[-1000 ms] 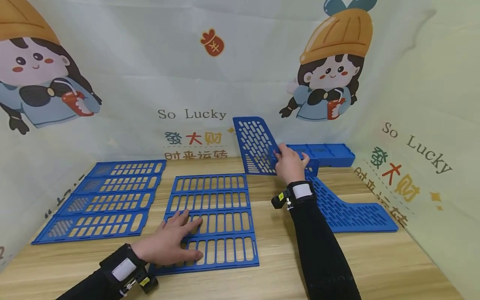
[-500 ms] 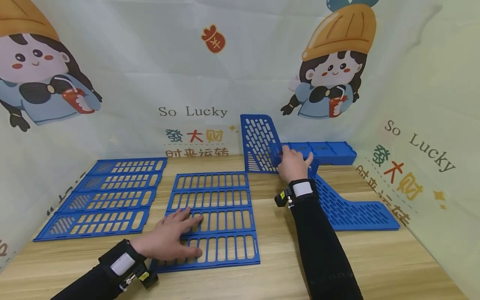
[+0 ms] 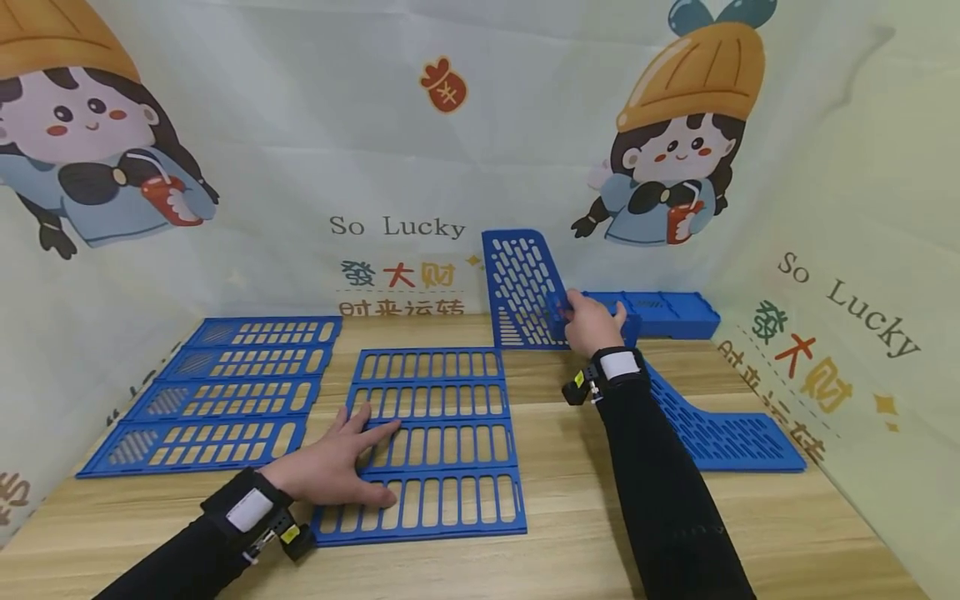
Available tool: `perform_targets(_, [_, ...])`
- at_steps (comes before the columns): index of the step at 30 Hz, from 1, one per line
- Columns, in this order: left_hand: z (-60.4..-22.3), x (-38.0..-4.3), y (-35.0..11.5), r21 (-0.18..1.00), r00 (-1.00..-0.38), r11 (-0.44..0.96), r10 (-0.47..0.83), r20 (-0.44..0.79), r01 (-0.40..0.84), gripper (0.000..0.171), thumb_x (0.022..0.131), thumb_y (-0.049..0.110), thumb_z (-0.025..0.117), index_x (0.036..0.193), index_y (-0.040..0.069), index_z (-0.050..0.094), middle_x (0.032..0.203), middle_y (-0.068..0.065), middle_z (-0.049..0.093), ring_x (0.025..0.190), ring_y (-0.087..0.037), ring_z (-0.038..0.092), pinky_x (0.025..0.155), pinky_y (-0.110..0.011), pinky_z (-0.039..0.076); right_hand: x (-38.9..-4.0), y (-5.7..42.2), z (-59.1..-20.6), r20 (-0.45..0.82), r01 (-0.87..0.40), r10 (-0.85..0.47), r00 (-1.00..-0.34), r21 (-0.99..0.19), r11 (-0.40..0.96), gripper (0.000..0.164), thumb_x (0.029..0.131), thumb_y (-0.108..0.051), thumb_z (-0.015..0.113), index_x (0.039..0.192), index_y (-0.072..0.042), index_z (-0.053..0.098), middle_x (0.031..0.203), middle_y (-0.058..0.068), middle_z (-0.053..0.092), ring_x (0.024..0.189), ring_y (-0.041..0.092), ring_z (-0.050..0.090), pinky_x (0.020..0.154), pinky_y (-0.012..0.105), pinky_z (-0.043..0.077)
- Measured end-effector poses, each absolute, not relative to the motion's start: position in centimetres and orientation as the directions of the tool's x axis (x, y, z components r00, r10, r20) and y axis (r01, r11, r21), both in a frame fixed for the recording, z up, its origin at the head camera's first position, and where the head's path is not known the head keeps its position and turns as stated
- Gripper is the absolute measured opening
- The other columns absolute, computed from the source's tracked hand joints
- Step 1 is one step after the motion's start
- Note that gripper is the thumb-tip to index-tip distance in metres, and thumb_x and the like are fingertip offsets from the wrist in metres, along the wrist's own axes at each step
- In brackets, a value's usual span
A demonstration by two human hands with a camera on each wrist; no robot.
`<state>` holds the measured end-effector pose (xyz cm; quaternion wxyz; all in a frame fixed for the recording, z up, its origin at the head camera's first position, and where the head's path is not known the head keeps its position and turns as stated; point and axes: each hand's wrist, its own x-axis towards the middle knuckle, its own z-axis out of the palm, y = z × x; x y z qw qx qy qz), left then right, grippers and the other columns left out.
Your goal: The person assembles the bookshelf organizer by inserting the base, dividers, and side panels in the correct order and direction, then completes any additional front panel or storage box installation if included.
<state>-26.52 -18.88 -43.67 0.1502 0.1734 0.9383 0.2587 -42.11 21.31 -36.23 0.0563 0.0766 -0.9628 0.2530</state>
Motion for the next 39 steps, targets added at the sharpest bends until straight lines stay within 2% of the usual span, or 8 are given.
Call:
perform_targets(3, [-43.4, -26.4, -18.8, 0.547, -0.891, 0.8, 0.409, -0.198, 0.246, 0.111, 0.082, 0.066, 0.089, 0.173, 0.028, 0.038, 0.182, -0.032, 0.004, 0.164, -0.064, -0.011, 0.117, -0.094, 0.016, -42.6, 21.6, -36.3, 0.143, -0.188, -0.135, -0.981, -0.487, 0.853, 0.042, 0.107, 0.007, 0.037, 0.14, -0.006, 0.059, 0.141, 0.021, 0.074, 0.136, 0.046, 0.063, 0.132, 0.075, -0.005])
perform_targets(10, [-43.1, -26.2, -18.8, 0.557, -0.874, 0.787, 0.441, -0.205, 0.267, 0.109, 0.083, 0.063, 0.089, 0.173, 0.026, 0.039, 0.182, -0.031, 0.005, 0.163, -0.066, -0.011, 0.117, -0.093, 0.018, -43.4, 22.0, -36.3, 0.113, -0.191, -0.155, -0.981, -0.501, 0.844, 0.024, 0.113, 0.001, 0.037, 0.125, -0.005, 0.057, 0.133, 0.023, 0.073, 0.13, 0.047, 0.063, 0.131, 0.076, 0.001])
perform_targets(17, [-45.0, -27.4, -19.0, 0.549, -0.859, 0.786, 0.464, -0.217, 0.285, 0.11, 0.082, 0.071, 0.087, 0.173, 0.033, 0.038, 0.186, -0.017, 0.009, 0.163, -0.062, -0.019, 0.122, -0.09, 0.018, -43.5, 20.7, -36.6, 0.153, -0.232, -0.178, -0.972, -0.519, 0.823, 0.02, 0.118, -0.011, 0.043, 0.128, -0.005, 0.06, 0.12, 0.024, 0.071, 0.115, 0.044, 0.063, 0.123, 0.071, 0.014])
perform_targets(23, [-45.8, -27.9, -19.0, 0.54, -0.863, 0.792, 0.458, -0.212, 0.287, 0.11, 0.078, 0.072, 0.089, 0.17, 0.039, 0.041, 0.186, -0.011, 0.013, 0.166, -0.056, -0.017, 0.122, -0.089, 0.019, -43.2, 17.4, -36.6, 0.134, -0.287, -0.255, -0.958, -0.52, 0.805, 0.023, 0.118, -0.013, 0.045, 0.133, -0.007, 0.062, 0.131, 0.021, 0.074, 0.134, 0.046, 0.063, 0.129, 0.074, 0.014])
perform_targets(28, [-44.6, -26.8, -18.2, 0.545, -0.868, 0.79, 0.452, -0.205, 0.282, 0.107, 0.082, 0.069, 0.088, 0.171, 0.035, 0.04, 0.186, -0.015, 0.014, 0.165, -0.061, -0.014, 0.121, -0.091, 0.019, -43.1, 13.5, -36.9, 0.12, -0.315, -0.295, -0.948, -0.482, 0.818, 0.03, 0.118, -0.014, 0.046, 0.144, -0.007, 0.059, 0.145, 0.019, 0.072, 0.14, 0.042, 0.063, 0.129, 0.073, 0.022])
perform_targets(32, [-44.6, -26.5, -17.9, 0.551, -0.864, 0.782, 0.462, -0.201, 0.29, 0.109, 0.083, 0.072, 0.086, 0.172, 0.032, 0.038, 0.185, -0.02, 0.012, 0.163, -0.065, -0.013, 0.122, -0.09, 0.016, -42.6, 14.8, -37.6, 0.15, -0.256, -0.212, -0.966, -0.427, 0.867, 0.035, 0.117, -0.024, 0.054, 0.147, -0.008, 0.062, 0.149, 0.019, 0.068, 0.145, 0.042, 0.057, 0.13, 0.072, 0.019])
perform_targets(35, [-45.0, -26.7, -18.1, 0.542, -0.866, 0.79, 0.455, -0.207, 0.286, 0.11, 0.082, 0.074, 0.084, 0.172, 0.032, 0.038, 0.185, -0.018, 0.011, 0.164, -0.062, -0.014, 0.123, -0.089, 0.016, -42.1, 17.3, -38.5, 0.171, -0.133, -0.06, -0.983, -0.455, 0.88, 0.042, 0.117, -0.03, 0.055, 0.151, -0.006, 0.061, 0.158, 0.026, 0.054, 0.151, 0.048, 0.043, 0.128, 0.072, 0.02])
perform_targets(39, [-45.4, -27.1, -18.3, 0.528, -0.868, 0.796, 0.455, -0.198, 0.297, 0.109, 0.083, 0.077, 0.083, 0.172, 0.033, 0.038, 0.186, -0.017, 0.011, 0.164, -0.063, -0.015, 0.121, -0.09, 0.017, -41.7, 19.9, -39.6, 0.183, -0.048, 0.068, -0.981, -0.564, 0.824, 0.052, 0.118, -0.032, 0.048, 0.156, 0.003, 0.052, 0.158, 0.036, 0.048, 0.147, 0.053, 0.045, 0.12, 0.066, 0.04])
